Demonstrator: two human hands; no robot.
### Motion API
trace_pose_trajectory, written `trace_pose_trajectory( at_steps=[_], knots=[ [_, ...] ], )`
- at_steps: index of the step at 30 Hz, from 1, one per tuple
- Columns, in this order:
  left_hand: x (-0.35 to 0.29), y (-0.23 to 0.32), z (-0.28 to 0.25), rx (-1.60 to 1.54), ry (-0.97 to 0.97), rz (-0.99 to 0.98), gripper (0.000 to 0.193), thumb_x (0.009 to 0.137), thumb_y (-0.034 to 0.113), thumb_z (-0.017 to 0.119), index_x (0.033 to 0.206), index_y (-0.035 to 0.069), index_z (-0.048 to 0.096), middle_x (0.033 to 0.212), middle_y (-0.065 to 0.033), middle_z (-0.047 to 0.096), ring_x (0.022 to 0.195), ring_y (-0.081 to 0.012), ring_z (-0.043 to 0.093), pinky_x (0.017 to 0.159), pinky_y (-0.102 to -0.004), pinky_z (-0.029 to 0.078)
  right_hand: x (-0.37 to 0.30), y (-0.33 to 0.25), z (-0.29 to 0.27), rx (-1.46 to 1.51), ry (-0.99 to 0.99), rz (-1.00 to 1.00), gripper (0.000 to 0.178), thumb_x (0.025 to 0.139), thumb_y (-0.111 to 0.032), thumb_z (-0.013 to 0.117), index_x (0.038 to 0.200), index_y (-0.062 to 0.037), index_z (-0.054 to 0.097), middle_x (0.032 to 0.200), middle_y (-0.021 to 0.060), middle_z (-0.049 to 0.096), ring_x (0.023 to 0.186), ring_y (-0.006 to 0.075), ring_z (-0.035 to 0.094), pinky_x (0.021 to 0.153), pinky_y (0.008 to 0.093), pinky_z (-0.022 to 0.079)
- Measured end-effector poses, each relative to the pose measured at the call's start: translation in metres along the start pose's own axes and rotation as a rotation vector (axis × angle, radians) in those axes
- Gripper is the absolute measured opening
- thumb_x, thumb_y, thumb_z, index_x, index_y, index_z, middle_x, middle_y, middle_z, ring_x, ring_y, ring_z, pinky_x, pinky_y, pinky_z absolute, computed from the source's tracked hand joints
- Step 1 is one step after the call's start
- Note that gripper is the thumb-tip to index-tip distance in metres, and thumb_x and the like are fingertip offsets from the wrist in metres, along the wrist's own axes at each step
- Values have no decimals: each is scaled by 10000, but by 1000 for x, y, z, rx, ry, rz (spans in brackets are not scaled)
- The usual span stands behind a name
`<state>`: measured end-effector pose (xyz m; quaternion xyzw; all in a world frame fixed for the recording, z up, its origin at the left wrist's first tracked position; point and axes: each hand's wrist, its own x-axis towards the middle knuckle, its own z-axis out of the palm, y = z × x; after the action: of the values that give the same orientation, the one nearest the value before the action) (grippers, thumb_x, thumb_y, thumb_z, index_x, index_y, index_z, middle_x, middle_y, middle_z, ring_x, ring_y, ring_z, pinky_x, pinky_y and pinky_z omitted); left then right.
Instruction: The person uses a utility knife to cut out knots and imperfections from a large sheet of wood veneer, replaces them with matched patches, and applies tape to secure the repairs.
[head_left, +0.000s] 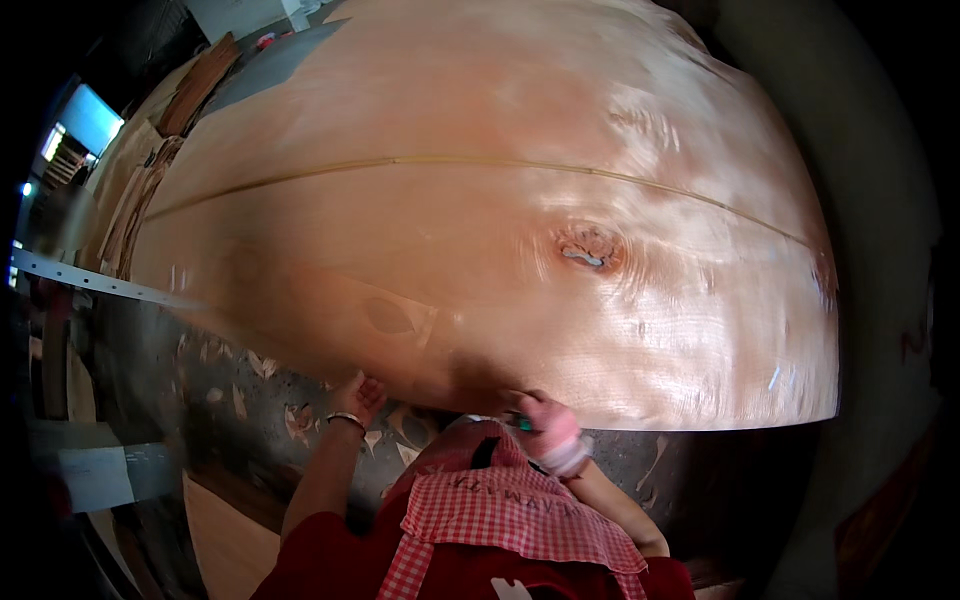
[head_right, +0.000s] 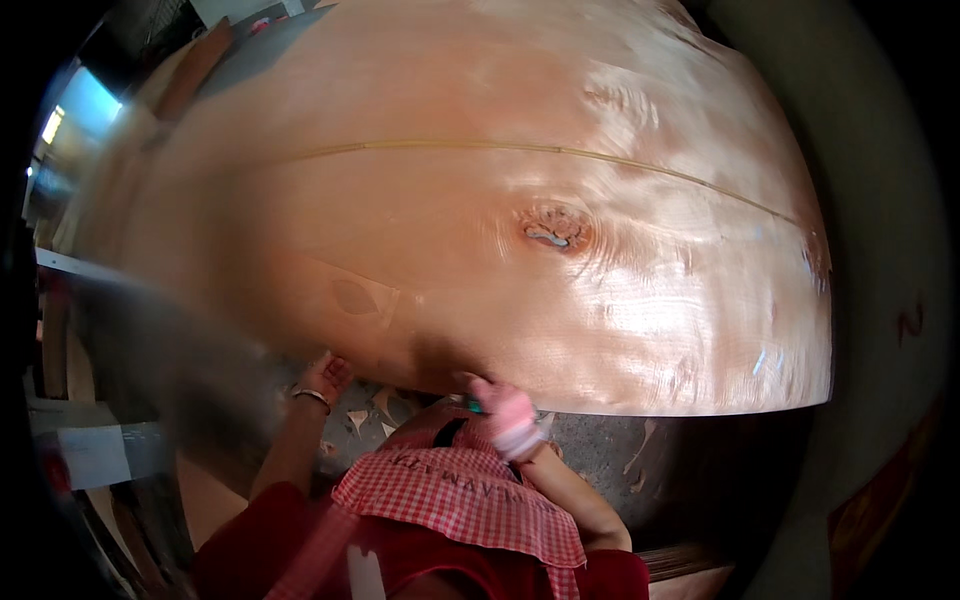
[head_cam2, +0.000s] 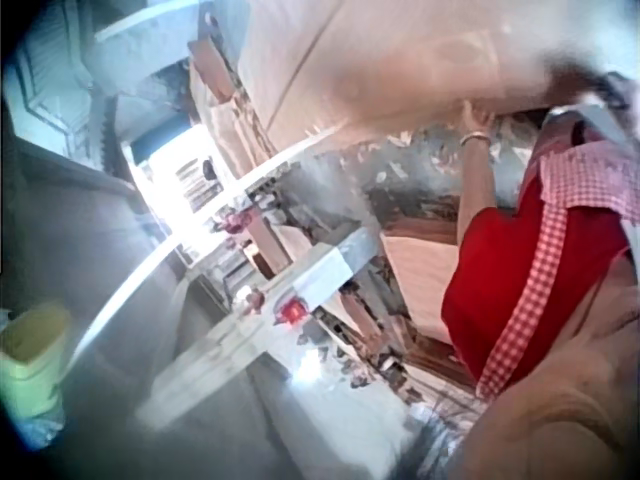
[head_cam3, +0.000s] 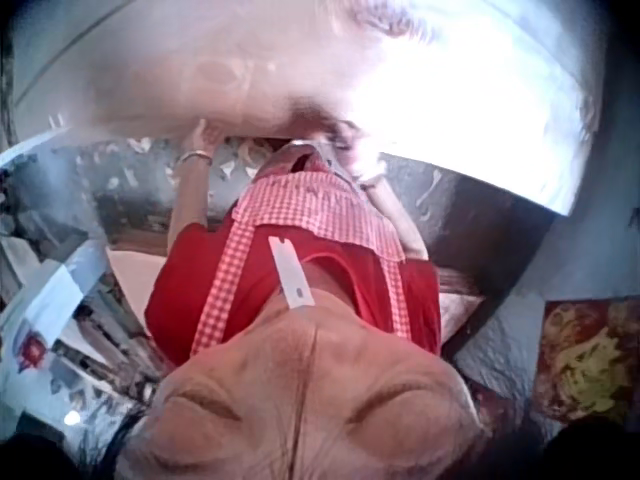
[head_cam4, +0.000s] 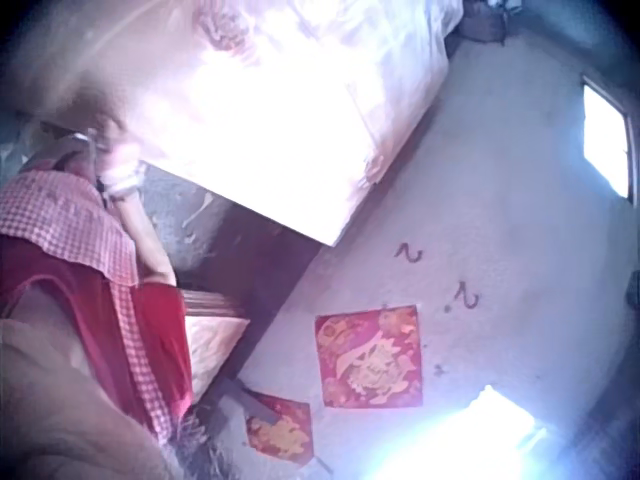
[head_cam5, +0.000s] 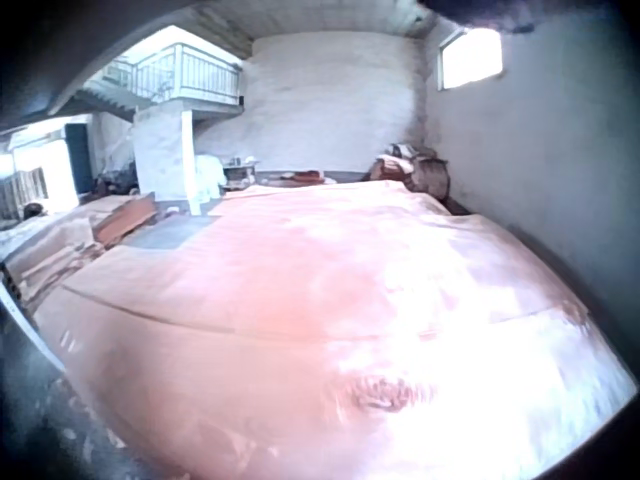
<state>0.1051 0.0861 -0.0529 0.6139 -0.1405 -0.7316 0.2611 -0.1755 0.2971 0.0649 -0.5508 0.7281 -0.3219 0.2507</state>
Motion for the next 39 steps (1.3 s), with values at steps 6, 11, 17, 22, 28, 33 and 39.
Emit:
trace_pose_trajectory(
  at_steps=[6, 11, 17, 22, 28, 33, 39],
  knots=[
    [-11, 1, 8, 82, 77, 102, 261, 756, 314, 665, 786, 84, 545, 753, -89, 568, 641, -223, 554, 573, -387, 473, 92, -38, 56, -501, -504, -126, 638, 801, -92, 471, 1382, -124, 210, 1004, 182, 544, 785, 296, 622, 623, 386, 520],
    [-16, -4, 17, -47, 167, -157, 302, 780, 324, 627, 988, 115, 560, 919, -44, 588, 878, -234, 546, 749, -423, 427, 109, -38, 70, -444, -651, -130, 637, 804, -133, 501, 1375, -123, 221, 1012, 189, 536, 821, 306, 616, 666, 404, 514],
    [-6, -22, 11, -210, -154, -52, 269, 824, 251, 579, 1050, 109, 551, 1033, -47, 593, 966, -186, 559, 810, -370, 452, 123, -37, 65, -421, -705, -247, 609, 800, -186, 528, 1348, -113, 270, 1025, 175, 536, 838, 308, 611, 669, 405, 514],
    [-65, 3, 65, -60, -193, 79, 295, 814, 216, 608, 1038, 37, 541, 974, -49, 590, 877, -191, 580, 749, -340, 486, 127, -14, 59, -330, -495, -392, 466, 765, -220, 584, 1203, -114, 466, 931, 137, 583, 800, 300, 613, 662, 392, 512],
    [-141, 54, 182, 1416, 134, 1655, 273, 701, 159, 680, 920, 32, 576, 833, -114, 578, 812, -268, 576, 837, -407, 422, 98, 13, -79, 187, -230, -113, 228, 752, -220, 628, 946, -101, 609, 796, 144, 607, 723, 313, 590, 642, 371, 492],
    [-117, 59, 226, 1509, -609, 1486, 163, 719, 171, 657, 786, 55, 564, 706, -88, 580, 715, -270, 562, 807, -433, 423, 49, 62, -144, 693, -173, 226, 126, 827, -129, 607, 874, -16, 636, 709, 45, 607, 642, 69, 518, 553, 235, 439],
    [-52, 35, 342, 1736, -597, 1124, 199, 751, 255, 625, 727, 69, 556, 713, -95, 597, 720, -280, 564, 661, -403, 419, 98, 152, -174, 337, 155, 634, 211, 795, -215, 648, 809, -5, 630, 640, 51, 583, 587, 83, 448, 542, 277, 425]
  ],
)
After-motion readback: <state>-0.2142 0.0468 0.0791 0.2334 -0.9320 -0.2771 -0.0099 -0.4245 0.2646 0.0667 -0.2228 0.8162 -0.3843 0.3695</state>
